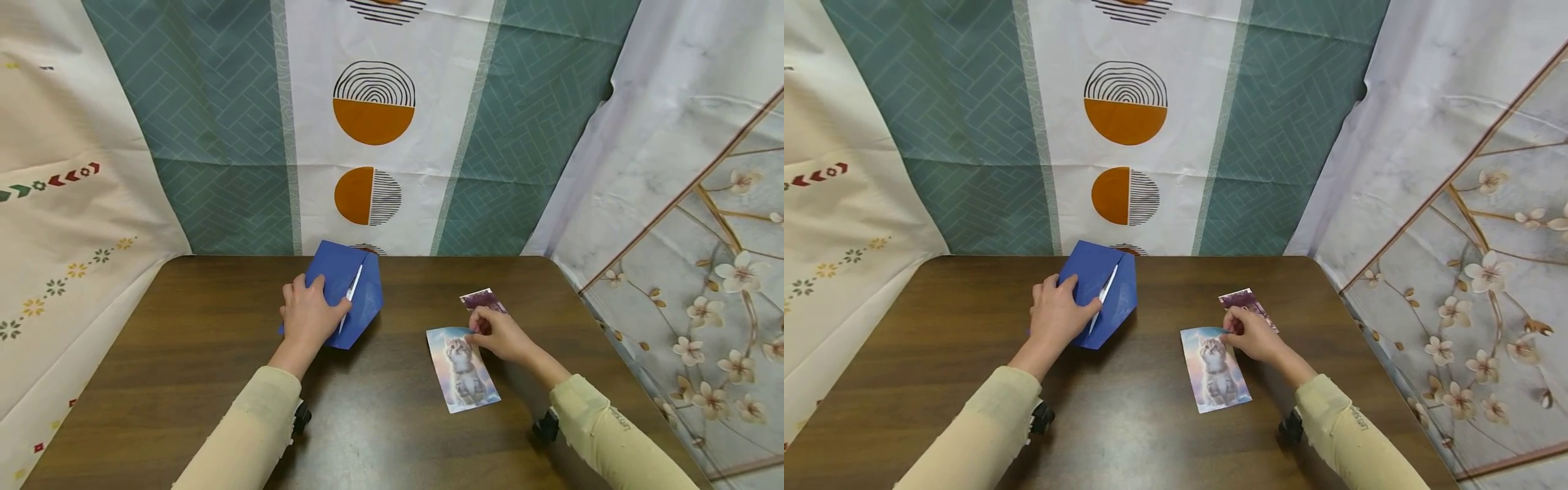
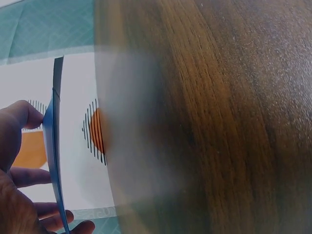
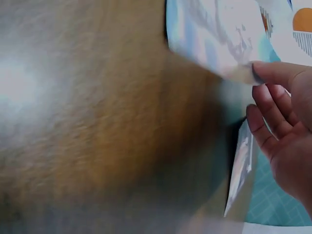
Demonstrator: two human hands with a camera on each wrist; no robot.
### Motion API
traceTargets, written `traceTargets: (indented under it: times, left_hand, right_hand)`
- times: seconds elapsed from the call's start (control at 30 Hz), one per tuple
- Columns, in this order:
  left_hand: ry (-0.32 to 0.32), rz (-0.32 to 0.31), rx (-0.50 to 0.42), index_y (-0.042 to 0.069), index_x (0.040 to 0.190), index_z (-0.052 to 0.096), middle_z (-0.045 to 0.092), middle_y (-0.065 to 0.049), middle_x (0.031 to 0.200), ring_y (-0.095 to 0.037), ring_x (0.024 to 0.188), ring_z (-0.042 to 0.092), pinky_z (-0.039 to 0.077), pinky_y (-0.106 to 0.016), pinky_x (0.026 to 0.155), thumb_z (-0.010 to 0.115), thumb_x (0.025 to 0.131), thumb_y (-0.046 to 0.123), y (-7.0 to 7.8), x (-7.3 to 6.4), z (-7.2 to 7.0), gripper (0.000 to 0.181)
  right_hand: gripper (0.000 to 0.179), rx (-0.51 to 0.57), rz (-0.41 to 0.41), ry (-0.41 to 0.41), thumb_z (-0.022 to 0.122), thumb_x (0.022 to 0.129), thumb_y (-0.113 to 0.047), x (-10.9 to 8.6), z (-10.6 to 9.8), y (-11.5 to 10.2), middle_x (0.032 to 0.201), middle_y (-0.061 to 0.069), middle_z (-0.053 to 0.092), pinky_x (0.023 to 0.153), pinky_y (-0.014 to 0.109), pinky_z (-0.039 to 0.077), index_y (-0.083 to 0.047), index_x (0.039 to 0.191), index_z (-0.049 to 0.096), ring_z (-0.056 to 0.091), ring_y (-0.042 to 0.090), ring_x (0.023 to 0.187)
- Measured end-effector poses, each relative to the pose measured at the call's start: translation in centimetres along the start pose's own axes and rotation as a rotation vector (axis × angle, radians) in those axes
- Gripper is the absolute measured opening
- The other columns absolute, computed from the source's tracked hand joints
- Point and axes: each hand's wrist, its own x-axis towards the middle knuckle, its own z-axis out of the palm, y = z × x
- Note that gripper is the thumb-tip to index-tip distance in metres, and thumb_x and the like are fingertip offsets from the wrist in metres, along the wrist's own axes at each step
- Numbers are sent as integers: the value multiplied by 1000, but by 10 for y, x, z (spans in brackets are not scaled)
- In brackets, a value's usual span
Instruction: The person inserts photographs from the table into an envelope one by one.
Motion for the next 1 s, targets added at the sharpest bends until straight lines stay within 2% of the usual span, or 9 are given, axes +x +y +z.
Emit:
traceTargets:
  times: [0.27,0.4,0.57,0.67,0.8,0.9,1.0]
  left_hand:
    - [-5,-12,0,-1,151,56,37,-35,159,-54,142,33,42,-78,102,72,95,43,-1,0,0,74]
    - [-6,-17,1,-1,152,56,37,-35,159,-55,142,33,42,-78,102,72,95,43,-3,0,0,74]
    - [-2,-18,1,-1,152,56,37,-35,158,-54,142,34,41,-78,103,72,94,43,-5,0,1,74]
    - [-3,-18,3,-1,152,56,37,-35,158,-54,142,34,42,-78,103,73,94,43,-4,-1,2,75]
    - [-10,-22,4,-1,152,56,37,-35,159,-54,142,34,42,-78,103,73,94,43,-4,-1,2,75]
    - [-11,-22,4,-1,152,56,37,-35,158,-54,143,33,41,-78,103,73,94,43,-4,-1,3,75]
    - [-11,-23,4,-1,152,56,37,-35,158,-54,143,33,41,-78,103,73,94,43,-4,-1,3,75]
  right_hand:
    - [13,273,117,-8,78,98,-10,11,-9,-8,92,6,66,64,29,49,-3,105,69,60,21,76]
    - [19,379,189,6,74,102,-14,16,-13,-12,93,6,69,66,31,53,1,112,71,63,26,81]
    - [26,474,300,18,70,106,-26,22,-17,-16,91,3,65,53,32,43,-3,117,71,61,24,82]
    - [27,534,347,12,68,107,-30,24,-19,-18,88,4,61,48,33,31,-6,118,71,53,22,71]
    - [25,589,388,-3,69,106,-33,29,-20,-22,85,7,57,48,31,28,-10,116,71,41,17,60]
    - [25,592,381,-14,70,106,-33,34,-19,-25,90,6,60,51,31,32,-11,116,72,43,18,64]
    - [24,587,355,-12,70,105,-31,39,-17,-29,99,2,65,62,34,45,-9,116,73,54,21,76]
